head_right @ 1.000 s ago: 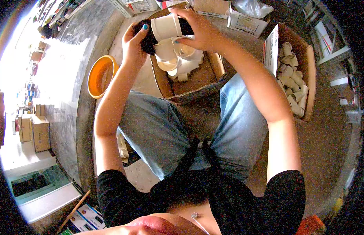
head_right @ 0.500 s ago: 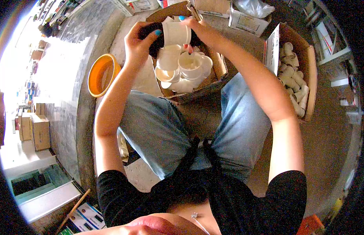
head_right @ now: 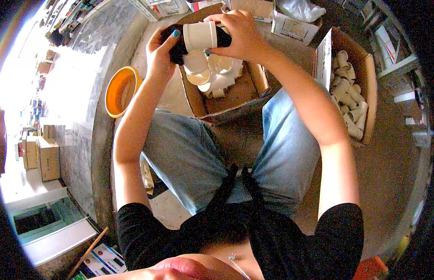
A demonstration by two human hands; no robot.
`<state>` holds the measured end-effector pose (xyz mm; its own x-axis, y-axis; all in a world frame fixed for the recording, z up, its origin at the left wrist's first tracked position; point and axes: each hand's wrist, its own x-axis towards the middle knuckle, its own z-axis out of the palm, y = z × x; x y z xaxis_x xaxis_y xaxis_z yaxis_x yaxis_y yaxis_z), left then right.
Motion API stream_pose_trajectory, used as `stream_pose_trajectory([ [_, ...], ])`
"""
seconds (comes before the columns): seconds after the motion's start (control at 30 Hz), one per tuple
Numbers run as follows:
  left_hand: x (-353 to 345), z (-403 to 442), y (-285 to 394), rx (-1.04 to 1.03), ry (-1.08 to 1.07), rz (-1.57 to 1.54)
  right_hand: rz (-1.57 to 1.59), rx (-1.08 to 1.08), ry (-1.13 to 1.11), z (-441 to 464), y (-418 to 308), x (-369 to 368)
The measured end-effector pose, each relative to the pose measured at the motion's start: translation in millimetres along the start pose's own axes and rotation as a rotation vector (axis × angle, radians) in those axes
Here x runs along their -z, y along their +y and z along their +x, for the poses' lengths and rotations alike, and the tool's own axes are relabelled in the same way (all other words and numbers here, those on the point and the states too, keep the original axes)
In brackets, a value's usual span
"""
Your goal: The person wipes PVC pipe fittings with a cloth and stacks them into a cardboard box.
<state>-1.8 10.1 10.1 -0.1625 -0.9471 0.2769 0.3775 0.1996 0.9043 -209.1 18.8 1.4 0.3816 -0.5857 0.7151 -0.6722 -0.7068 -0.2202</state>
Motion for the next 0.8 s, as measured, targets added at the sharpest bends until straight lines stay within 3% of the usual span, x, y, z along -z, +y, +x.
stream_pose_trajectory([
  [0.07, 3, 1, -2, -0.010, -0.009, 0.090, 0.009, -0.127, -0.127, -2, -5, 5],
  [0.17, 4, 0, -6, -0.045, -0.029, 0.170, 0.416, -0.440, -0.401, -1, -4, 3],
  [0.27, 4, -2, -6, -0.054, -0.046, 0.218, 1.038, -0.732, -0.317, -13, 2, -22],
  [0.3, 3, -3, -5, -0.054, -0.045, 0.232, 1.162, -0.805, -0.437, -12, 5, -19],
  [0.4, 3, -3, -2, -0.045, -0.021, 0.144, 1.184, -0.719, -0.451, -9, 8, -18],
  [0.5, 2, -1, 0, -0.014, 0.006, 0.034, 0.812, -0.540, -0.066, -6, -3, -27],
  [0.6, 3, 1, -3, 0.026, 0.024, -0.030, 0.192, -0.057, 0.011, 0, -5, -9],
  [0.63, 3, 1, -3, 0.045, 0.032, -0.053, 0.126, 0.006, 0.036, 3, -8, -3],
  [0.8, 4, 2, -4, 0.069, 0.057, -0.042, 0.015, 0.057, 0.068, 2, -4, -3],
])
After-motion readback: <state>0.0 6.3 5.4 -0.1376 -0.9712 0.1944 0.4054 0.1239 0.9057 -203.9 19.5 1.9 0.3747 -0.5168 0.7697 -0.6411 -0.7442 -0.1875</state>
